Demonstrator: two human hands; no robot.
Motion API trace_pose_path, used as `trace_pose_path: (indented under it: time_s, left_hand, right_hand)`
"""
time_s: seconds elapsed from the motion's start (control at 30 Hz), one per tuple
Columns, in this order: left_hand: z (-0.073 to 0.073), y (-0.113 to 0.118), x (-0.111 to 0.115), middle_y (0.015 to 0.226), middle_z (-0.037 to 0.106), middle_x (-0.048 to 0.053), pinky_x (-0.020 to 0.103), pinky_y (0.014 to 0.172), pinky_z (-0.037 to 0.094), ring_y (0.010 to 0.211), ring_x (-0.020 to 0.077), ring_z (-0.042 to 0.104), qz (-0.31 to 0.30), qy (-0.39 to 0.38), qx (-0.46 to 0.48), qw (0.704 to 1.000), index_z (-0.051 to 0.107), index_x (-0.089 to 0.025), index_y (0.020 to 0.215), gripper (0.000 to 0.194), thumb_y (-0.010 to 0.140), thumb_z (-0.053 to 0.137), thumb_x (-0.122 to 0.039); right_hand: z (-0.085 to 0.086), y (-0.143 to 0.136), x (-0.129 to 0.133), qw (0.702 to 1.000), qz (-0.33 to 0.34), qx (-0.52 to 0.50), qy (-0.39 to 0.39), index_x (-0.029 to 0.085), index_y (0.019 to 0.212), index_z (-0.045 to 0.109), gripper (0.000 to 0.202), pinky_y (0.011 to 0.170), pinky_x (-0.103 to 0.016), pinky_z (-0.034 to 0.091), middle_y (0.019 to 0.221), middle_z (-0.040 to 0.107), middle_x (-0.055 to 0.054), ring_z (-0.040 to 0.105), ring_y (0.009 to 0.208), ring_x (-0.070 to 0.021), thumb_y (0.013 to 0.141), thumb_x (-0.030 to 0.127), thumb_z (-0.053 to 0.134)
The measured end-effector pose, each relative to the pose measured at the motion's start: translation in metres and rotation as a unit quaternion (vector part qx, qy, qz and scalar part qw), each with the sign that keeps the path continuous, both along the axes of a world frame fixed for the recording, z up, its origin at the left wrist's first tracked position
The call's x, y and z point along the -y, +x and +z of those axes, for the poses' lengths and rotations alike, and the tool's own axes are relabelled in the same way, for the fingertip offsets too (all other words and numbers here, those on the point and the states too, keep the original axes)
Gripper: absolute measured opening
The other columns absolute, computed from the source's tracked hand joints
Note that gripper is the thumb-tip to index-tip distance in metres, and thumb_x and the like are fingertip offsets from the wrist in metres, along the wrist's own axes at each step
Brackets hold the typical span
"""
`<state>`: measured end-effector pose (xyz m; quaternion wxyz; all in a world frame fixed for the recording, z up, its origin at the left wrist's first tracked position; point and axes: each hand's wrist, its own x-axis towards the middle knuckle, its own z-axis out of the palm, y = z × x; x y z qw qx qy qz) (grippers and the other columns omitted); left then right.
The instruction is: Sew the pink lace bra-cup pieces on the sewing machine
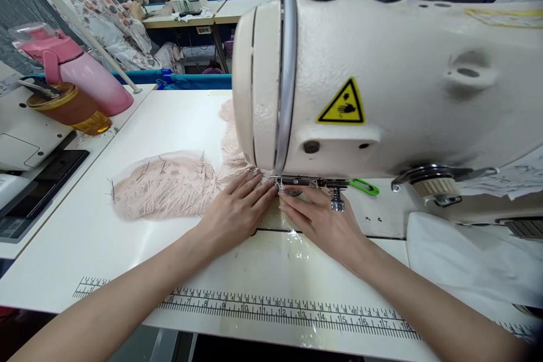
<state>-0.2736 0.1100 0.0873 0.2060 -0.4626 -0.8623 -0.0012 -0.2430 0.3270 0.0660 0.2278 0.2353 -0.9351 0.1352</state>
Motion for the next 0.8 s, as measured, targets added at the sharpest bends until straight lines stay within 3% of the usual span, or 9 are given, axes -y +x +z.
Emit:
trace_pose_path:
  time_s: [0.33,0.8]
  left_hand:
    - [-0.0006,-0.0006,0.0002,0.131,0.062,0.012,0.047,0.116,0.033,0.125,0.0267,0.056,0.017,0.003,0.024,1.0,0.058,-0.009,0.13,0.038,0.097,0.043,-0.02]
    - [0.0001,0.0009,-0.003,0.138,0.056,0.013,0.047,0.113,0.035,0.129,0.0293,0.052,0.046,-0.036,0.019,0.998,0.054,-0.007,0.132,0.041,0.098,0.039,-0.024]
  right_hand:
    - [0.0039,-0.0005,0.0038,1.0,0.001,0.005,0.008,0.029,0.112,0.07,0.027,0.096,-0.046,0.042,0.113,0.07,-0.004,0.064,0.084,-0.02,0.097,0.038,0.049]
    - [0.0007,-0.005,0.0051,0.998,-0.018,-0.034,0.054,0.025,0.12,0.067,0.035,0.088,-0.045,0.046,0.099,0.07,-0.008,0.063,0.078,-0.0224,0.098,0.041,0.044]
